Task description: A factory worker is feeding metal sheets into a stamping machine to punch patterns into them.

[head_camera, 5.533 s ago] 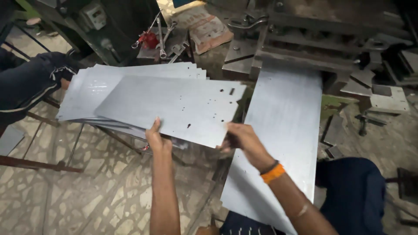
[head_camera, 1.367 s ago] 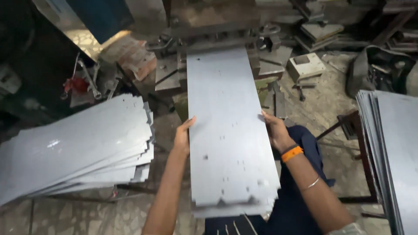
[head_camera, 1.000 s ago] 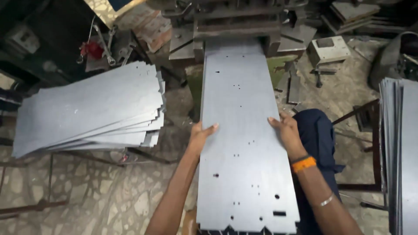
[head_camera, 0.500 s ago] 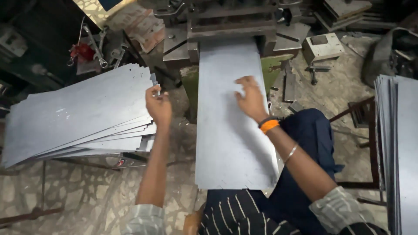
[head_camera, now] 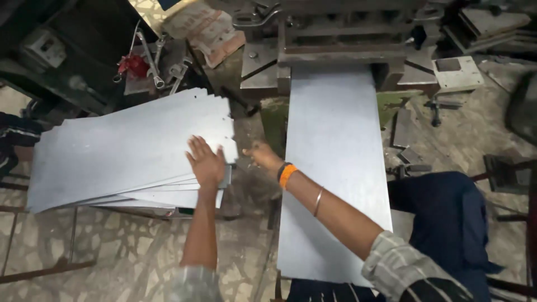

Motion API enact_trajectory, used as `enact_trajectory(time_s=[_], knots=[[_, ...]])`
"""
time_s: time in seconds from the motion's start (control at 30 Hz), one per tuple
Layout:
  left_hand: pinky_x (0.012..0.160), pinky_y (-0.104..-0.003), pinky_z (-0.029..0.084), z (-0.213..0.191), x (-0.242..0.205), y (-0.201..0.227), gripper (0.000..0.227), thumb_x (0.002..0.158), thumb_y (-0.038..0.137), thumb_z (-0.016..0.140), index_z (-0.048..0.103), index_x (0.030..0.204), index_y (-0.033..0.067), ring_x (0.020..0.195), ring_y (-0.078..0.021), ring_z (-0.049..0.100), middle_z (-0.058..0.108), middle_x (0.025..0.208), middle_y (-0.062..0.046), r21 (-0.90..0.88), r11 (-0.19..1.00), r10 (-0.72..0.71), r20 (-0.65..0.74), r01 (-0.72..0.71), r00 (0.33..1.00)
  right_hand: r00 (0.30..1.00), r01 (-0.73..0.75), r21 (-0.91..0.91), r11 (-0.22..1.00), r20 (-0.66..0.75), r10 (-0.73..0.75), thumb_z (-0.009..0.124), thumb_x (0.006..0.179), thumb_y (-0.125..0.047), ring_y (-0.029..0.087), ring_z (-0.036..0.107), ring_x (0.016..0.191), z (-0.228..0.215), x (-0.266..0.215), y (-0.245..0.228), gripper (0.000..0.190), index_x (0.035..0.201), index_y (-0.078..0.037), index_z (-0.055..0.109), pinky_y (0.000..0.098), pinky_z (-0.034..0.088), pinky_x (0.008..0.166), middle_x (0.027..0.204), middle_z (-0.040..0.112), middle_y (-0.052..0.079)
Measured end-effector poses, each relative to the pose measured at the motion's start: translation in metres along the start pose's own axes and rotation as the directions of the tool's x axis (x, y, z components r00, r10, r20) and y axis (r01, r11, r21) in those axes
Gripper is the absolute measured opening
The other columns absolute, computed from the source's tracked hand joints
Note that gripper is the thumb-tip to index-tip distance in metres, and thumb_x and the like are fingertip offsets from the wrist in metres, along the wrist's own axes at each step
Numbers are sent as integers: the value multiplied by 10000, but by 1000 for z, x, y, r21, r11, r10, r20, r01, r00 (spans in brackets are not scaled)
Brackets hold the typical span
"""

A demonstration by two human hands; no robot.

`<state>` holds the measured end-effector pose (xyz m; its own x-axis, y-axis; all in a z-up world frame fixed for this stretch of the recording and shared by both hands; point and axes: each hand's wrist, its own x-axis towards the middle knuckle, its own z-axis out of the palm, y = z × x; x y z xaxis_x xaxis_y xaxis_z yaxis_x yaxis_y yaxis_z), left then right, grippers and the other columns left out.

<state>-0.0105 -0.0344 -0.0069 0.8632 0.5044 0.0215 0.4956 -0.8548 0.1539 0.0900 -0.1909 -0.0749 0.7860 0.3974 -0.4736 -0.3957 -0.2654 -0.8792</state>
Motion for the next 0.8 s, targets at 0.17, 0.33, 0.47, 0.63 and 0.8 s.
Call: enact_trajectory(time_s=[0.17,0.33,0.47,0.63,0.8], knots=[[1219,-502,220,-19,-55,10,620,1014,375,441,404,1509,3,1454,-397,322,402,1544,-238,-391,916,29,-160,-90,987,987,-100,47,994,-124,105,761,861,-297,307,659,1160,14,14,15,502,1280,-42,653,411,546,882,1196,686,174],[1095,-557,446,-33,-99,-9,668,889,-42,775,381,1415,80,1341,-413,484,481,1343,-216,-908,418,-806,-377,-11,456,965,76,78,994,-255,-54,816,770,-194,177,692,799,-15,-141,-81,210,946,-81,802,284,514,697,855,747,81],[1181,-529,351,-4,-109,-41,601,868,276,779,488,1364,101,1378,-339,441,487,1416,-150,-610,-788,-395,396,-83,829,974,203,336,920,-170,-152,752,807,-181,241,635,600,-73,-277,-132,185,853,-3,733,346,528,533,706,662,131],[1121,-406,497,-110,-214,71,448,874,-46,684,615,1312,21,1289,-263,597,637,1321,-221,-875,-469,-303,287,120,909,946,177,417,892,-321,-37,325,1033,-589,192,621,451,-203,-322,-75,755,685,-18,674,270,470,468,539,618,92],[1061,-594,393,-167,-277,129,725,732,-60,596,443,1433,40,1207,-426,509,514,1291,-262,-678,-609,-196,632,412,750,983,165,508,846,-159,-96,353,1009,-464,314,517,1249,-271,-355,-54,448,1095,-52,507,426,373,1055,1474,535,194]])
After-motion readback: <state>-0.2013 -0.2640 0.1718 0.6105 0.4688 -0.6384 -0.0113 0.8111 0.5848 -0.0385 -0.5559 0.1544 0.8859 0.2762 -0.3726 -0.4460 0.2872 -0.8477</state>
